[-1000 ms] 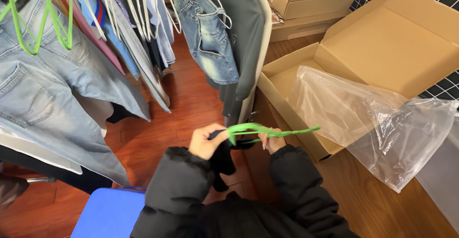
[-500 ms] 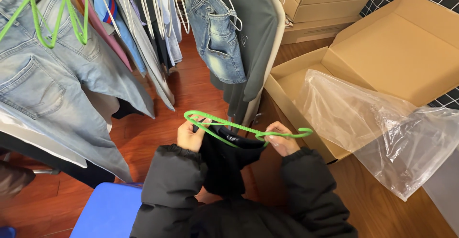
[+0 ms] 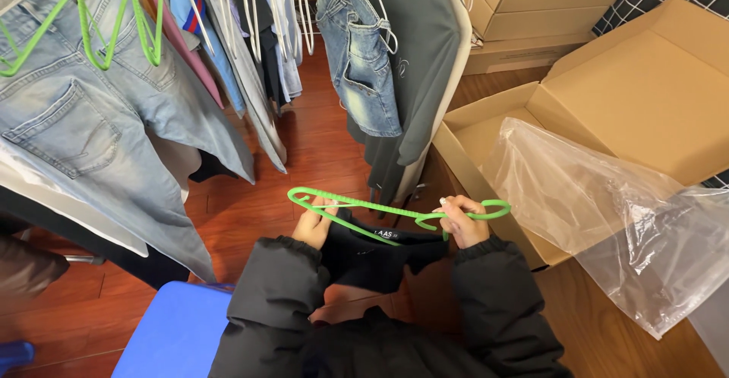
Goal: Hanging a shirt on a hanger and organizing cardboard boxes in a storage area
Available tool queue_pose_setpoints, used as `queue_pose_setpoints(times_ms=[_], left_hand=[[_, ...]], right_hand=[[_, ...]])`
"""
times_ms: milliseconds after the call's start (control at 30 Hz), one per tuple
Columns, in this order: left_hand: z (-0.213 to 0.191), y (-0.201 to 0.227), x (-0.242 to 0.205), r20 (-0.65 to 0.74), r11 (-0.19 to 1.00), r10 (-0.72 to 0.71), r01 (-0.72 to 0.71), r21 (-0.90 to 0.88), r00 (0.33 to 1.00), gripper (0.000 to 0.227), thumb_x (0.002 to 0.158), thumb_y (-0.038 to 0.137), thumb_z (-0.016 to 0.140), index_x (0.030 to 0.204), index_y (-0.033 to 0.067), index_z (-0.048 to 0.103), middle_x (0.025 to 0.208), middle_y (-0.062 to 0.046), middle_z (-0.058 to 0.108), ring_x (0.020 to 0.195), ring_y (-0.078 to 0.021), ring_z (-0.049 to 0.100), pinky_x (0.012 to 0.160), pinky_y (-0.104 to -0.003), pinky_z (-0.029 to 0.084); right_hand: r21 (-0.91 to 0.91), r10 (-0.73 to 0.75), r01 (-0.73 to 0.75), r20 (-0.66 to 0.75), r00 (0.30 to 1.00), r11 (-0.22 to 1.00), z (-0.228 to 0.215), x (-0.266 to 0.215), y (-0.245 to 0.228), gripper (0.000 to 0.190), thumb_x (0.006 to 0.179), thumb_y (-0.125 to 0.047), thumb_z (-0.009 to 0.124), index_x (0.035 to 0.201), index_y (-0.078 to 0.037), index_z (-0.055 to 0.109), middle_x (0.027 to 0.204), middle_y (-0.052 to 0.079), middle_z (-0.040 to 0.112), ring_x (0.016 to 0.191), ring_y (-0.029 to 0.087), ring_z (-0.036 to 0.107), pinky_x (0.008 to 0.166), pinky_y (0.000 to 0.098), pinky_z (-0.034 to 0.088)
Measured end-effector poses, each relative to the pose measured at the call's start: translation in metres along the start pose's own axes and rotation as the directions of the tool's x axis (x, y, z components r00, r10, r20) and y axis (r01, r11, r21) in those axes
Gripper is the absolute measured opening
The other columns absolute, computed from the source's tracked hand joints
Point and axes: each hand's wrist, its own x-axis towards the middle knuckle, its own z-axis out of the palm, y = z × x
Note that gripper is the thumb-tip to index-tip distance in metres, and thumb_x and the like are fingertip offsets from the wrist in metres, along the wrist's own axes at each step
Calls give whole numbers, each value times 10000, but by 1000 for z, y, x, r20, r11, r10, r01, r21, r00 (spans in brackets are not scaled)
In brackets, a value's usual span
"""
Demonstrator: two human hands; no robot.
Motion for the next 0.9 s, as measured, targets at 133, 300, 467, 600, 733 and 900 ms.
queue_pose_setpoints(times_ms=[133, 300, 467, 600, 733, 900], left_hand=[[-1, -21, 3, 145, 967, 155, -121, -222, 977, 195, 832, 262, 604, 862, 103, 497, 746, -69, 628, 773, -165, 585, 810, -372, 440], [-22, 10, -9, 247, 902, 299, -189, -388, 922, 278, 822, 149, 605, 1089, 106, 541, 788, -64, 653, 782, -66, 533, 777, -316, 464], [-20, 15, -18, 537, 975, 78, 48, -217, 840, 301, 809, 263, 627, 1075, 120, 629, 993, -72, 660, 958, -118, 558, 884, -344, 430], [-17, 22, -21, 589, 973, 149, -11, -231, 794, 265, 788, 270, 643, 977, 84, 656, 954, -96, 671, 963, -177, 585, 892, -364, 422], [-7, -18, -6, 563, 986, -154, 92, 137, 812, 352, 617, 429, 769, 817, 177, 626, 783, -9, 611, 775, -151, 588, 742, -270, 461], [-7, -28, 1, 457, 917, -232, 36, 398, 859, 378, 554, 442, 789, 753, 229, 549, 646, 23, 560, 699, -167, 597, 625, -258, 439]], right_hand=[[-27, 14, -15, -40, 999, 1000, -1, 2, -3, 276, 818, 30, 520, 553, -3, 452, 467, 35, 294, 297, 14, 239, 285, 157, 243], [-75, -11, 9, -20, 1000, 997, 1, 8, -11, 292, 816, 40, 523, 539, -12, 447, 447, 14, 251, 297, 8, 237, 288, 143, 225], [-77, -7, 7, 7, 1000, 997, 4, 10, -24, 293, 818, 55, 504, 540, -4, 433, 434, 10, 231, 283, 14, 228, 276, 140, 217], [-102, -1, 5, 35, 999, 995, 1, 13, -24, 299, 825, 51, 505, 536, 1, 448, 421, 9, 243, 287, 15, 225, 283, 136, 213], [-87, 12, -9, 40, 999, 996, -2, 12, -24, 287, 817, 58, 515, 539, 8, 458, 409, 9, 242, 281, 16, 233, 282, 135, 212], [-67, 23, -19, 60, 998, 998, 12, 13, -40, 295, 823, 63, 503, 536, 10, 459, 405, 9, 239, 274, 14, 242, 276, 135, 220]])
